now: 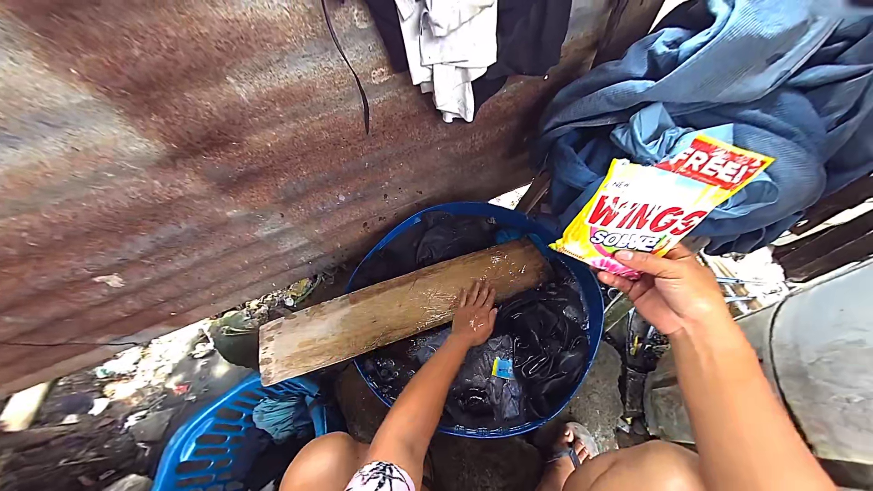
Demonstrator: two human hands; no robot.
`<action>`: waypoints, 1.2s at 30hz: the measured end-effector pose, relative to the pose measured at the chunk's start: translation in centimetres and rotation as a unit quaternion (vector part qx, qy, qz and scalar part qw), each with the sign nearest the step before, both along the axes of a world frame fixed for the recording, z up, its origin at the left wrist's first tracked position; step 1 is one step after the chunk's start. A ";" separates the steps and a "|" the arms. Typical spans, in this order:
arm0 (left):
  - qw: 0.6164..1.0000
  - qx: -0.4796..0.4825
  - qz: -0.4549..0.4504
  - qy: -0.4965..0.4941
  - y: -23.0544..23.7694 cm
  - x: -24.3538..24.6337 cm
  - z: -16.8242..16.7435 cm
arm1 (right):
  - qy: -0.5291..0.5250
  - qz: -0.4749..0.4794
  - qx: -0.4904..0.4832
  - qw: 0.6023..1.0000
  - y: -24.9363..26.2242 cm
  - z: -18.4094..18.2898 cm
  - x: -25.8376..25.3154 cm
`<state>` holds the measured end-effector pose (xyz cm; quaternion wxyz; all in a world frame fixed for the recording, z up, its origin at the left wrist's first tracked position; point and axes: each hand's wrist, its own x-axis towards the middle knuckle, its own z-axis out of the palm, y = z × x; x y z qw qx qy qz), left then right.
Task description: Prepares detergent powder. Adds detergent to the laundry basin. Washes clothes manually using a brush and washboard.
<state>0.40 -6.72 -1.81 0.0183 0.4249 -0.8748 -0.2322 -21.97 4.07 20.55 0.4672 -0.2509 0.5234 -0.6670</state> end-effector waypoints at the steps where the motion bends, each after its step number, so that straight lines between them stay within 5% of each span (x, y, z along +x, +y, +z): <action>1: 0.999 0.022 -0.011 0.038 0.2 -0.1 0.8 | 0.002 0.003 0.004 1.000 0.1 0.0 -0.1; 5: 0.987 -0.052 0.072 0.137 -1.6 4.6 2.3 | -0.001 0.020 0.003 1.000 0.1 -0.4 -0.5; 10: 0.965 -0.050 0.249 -0.072 -4.3 12.0 0.9 | -0.006 0.014 -0.003 1.000 0.2 -0.2 -0.9; 16: 0.994 -0.038 0.064 -0.075 -0.3 8.9 -0.1 | -0.004 0.021 -0.008 1.000 0.1 -0.3 -0.6; 21: 0.994 0.023 -0.075 -0.083 2.5 6.9 3.1 | -0.016 0.026 -0.011 0.999 -0.1 0.3 0.5; 24: 0.998 0.010 0.054 -0.032 0.3 10.4 4.9 | -0.003 0.039 -0.012 0.999 0.3 0.5 0.9; 28: 0.956 0.056 0.266 -0.108 -3.6 17.0 5.3 | -0.004 0.027 -0.012 1.000 0.7 0.3 0.3; 36: 0.932 0.114 0.326 -0.112 -5.0 19.0 4.9 | -0.001 0.013 0.008 1.000 0.0 -0.4 0.1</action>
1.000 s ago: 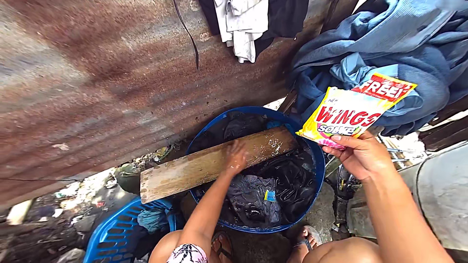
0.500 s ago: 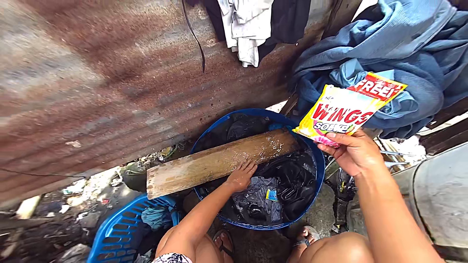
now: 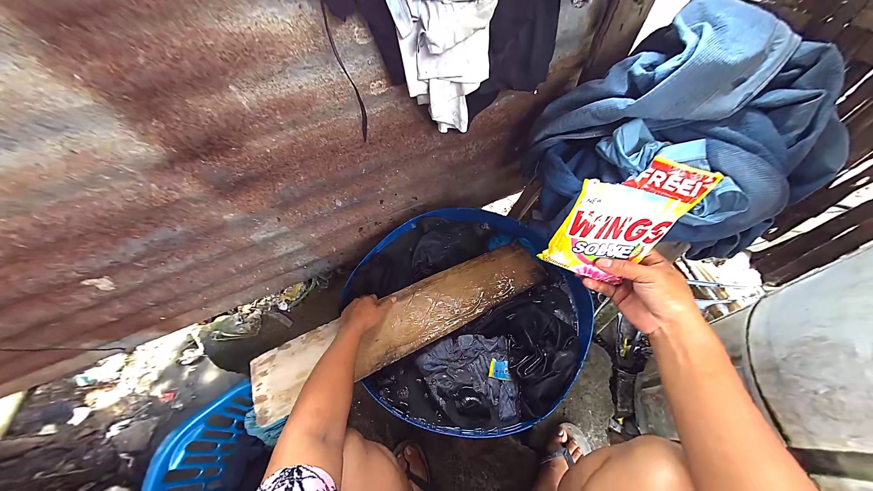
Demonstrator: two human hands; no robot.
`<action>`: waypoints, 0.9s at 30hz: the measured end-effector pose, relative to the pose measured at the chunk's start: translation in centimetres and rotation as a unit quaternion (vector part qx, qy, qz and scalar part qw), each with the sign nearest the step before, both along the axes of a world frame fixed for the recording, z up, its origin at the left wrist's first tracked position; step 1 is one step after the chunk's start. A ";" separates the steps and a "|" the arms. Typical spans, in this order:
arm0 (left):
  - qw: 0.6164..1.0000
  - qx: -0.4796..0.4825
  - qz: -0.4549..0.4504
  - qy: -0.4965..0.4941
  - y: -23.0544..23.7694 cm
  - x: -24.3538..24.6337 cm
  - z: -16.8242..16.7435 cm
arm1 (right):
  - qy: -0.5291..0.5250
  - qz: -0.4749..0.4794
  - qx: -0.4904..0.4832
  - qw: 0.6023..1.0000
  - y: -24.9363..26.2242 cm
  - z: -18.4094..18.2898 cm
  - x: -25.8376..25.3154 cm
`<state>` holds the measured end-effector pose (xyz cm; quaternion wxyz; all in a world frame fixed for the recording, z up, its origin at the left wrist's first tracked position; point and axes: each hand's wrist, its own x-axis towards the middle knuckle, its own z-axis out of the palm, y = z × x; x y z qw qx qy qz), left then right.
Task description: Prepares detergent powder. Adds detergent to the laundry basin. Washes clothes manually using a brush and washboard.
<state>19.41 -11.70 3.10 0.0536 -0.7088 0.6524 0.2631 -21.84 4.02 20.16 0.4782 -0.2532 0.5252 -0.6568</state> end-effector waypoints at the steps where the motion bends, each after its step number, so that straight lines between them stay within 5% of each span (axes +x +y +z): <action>1: 1.000 0.020 -0.007 0.010 -0.1 0.1 -0.1 | 0.004 0.000 0.004 1.000 -0.2 0.0 0.1; 12: 0.998 0.021 0.015 0.048 1.0 3.1 0.5 | 0.003 -0.007 0.008 1.000 -0.3 -0.4 -0.3; 18: 0.987 -0.055 0.092 0.123 1.2 6.8 0.4 | 0.002 -0.011 0.010 1.000 -0.4 -0.6 -0.8; 27: 0.969 -0.120 0.192 0.101 -0.7 3.9 1.1 | 0.016 -0.001 0.028 0.999 -1.5 -0.9 -0.3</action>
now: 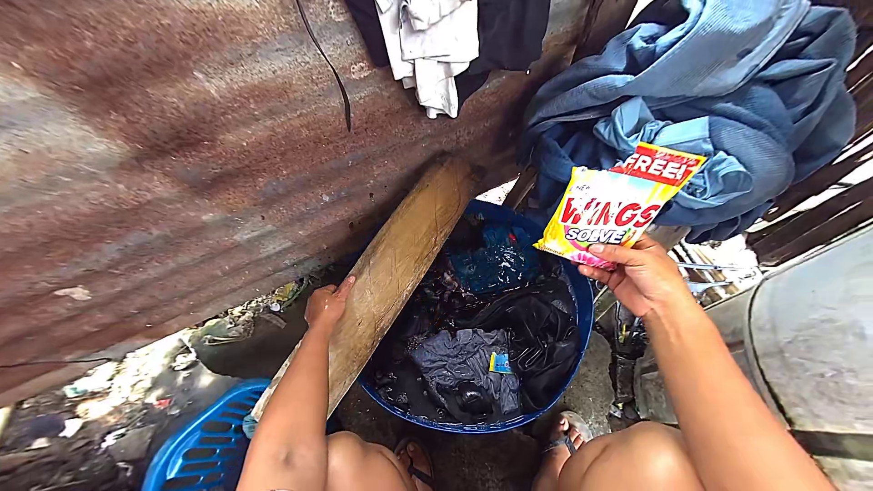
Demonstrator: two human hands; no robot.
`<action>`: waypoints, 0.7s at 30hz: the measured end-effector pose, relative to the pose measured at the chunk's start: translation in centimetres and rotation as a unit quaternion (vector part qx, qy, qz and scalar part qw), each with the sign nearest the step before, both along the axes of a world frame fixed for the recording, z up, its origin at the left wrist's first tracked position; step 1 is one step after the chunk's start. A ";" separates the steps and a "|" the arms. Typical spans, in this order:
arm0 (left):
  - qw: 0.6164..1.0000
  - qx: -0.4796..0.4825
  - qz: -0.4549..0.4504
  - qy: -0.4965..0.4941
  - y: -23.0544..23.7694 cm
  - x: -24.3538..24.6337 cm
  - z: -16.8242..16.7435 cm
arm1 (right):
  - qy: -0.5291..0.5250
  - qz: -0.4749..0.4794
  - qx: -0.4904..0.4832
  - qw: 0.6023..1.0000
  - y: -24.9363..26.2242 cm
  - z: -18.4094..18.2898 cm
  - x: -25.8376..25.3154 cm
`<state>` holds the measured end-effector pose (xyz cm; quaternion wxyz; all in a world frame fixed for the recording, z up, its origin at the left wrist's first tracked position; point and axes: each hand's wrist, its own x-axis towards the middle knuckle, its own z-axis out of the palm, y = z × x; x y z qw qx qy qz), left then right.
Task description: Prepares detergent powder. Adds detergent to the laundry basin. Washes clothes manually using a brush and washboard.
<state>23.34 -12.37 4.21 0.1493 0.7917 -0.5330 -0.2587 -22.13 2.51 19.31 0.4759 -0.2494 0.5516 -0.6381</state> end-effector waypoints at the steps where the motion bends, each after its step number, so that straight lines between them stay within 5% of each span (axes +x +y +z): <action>1: 1.000 0.011 0.000 -0.010 -0.1 -0.4 -0.1 | 0.002 -0.005 0.001 1.000 0.0 0.0 0.0; 13: 0.995 0.063 -0.076 -0.013 0.5 -1.7 -1.3 | 0.056 0.007 0.018 0.998 -0.2 -1.3 -1.5; 21: 0.975 -0.087 -0.197 0.049 5.3 -8.2 9.7 | 0.199 0.084 0.085 0.973 -1.5 -2.8 -0.1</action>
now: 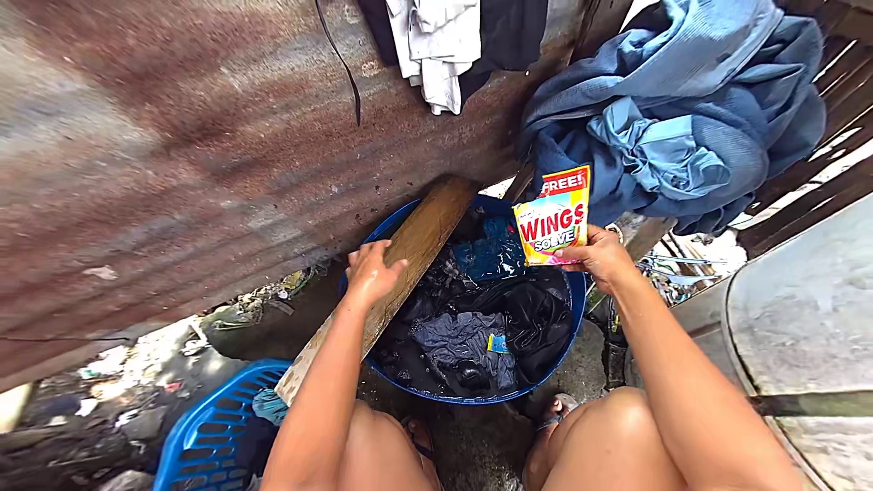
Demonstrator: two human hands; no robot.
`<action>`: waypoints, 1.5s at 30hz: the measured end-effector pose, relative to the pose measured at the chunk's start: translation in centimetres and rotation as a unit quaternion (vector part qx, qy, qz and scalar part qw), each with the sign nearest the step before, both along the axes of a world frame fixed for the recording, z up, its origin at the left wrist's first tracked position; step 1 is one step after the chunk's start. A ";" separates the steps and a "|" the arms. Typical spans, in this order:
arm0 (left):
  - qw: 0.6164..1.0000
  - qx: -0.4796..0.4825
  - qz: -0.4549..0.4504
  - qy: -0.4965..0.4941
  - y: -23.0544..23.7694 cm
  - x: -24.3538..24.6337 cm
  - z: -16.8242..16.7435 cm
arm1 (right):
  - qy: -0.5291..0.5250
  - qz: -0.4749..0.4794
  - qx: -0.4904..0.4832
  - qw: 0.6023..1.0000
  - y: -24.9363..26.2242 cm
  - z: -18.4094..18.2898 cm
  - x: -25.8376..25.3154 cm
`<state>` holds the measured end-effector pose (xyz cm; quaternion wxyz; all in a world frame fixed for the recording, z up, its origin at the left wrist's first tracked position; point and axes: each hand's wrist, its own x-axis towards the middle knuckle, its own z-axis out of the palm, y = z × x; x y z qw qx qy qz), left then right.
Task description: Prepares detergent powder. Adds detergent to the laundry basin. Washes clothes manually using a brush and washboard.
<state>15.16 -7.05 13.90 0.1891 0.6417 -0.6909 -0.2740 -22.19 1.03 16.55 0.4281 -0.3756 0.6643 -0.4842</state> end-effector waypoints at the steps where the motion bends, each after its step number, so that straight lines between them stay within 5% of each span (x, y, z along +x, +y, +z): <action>1: 0.999 0.013 -0.023 0.039 1.6 -1.0 0.8 | -0.001 0.007 0.002 1.000 0.0 -0.1 0.3; 8: 0.899 0.170 -0.118 0.385 8.4 -6.0 0.0 | -0.094 0.132 -0.017 0.987 0.8 0.7 4.8; 12: 0.863 0.135 -0.094 0.477 9.7 -7.9 0.0 | -0.141 0.180 -0.030 0.973 1.6 0.9 8.8; 16: 0.832 0.065 -0.057 0.548 10.0 -8.5 0.2 | -0.224 0.098 -0.083 0.966 2.8 0.3 11.9; 20: 0.832 -0.008 -0.042 0.553 10.3 -8.9 0.1 | -0.396 0.025 -0.059 0.916 2.8 -0.3 14.2; 25: 0.873 -0.073 -0.047 0.479 9.7 -8.9 -0.8 | -0.447 0.047 -0.025 0.893 2.7 0.0 14.7; 30: 0.934 0.004 -0.054 0.352 8.4 -6.3 -0.2 | -0.424 0.009 -0.073 0.902 1.1 1.1 11.9; 35: 0.919 0.153 0.014 0.363 6.6 -4.0 -0.9 | -0.355 -0.096 -0.100 0.925 -1.0 -0.1 6.4; 45: 0.924 0.125 0.063 0.355 5.9 -3.4 -1.1 | -0.235 -0.136 -0.052 0.961 -1.8 -1.5 6.0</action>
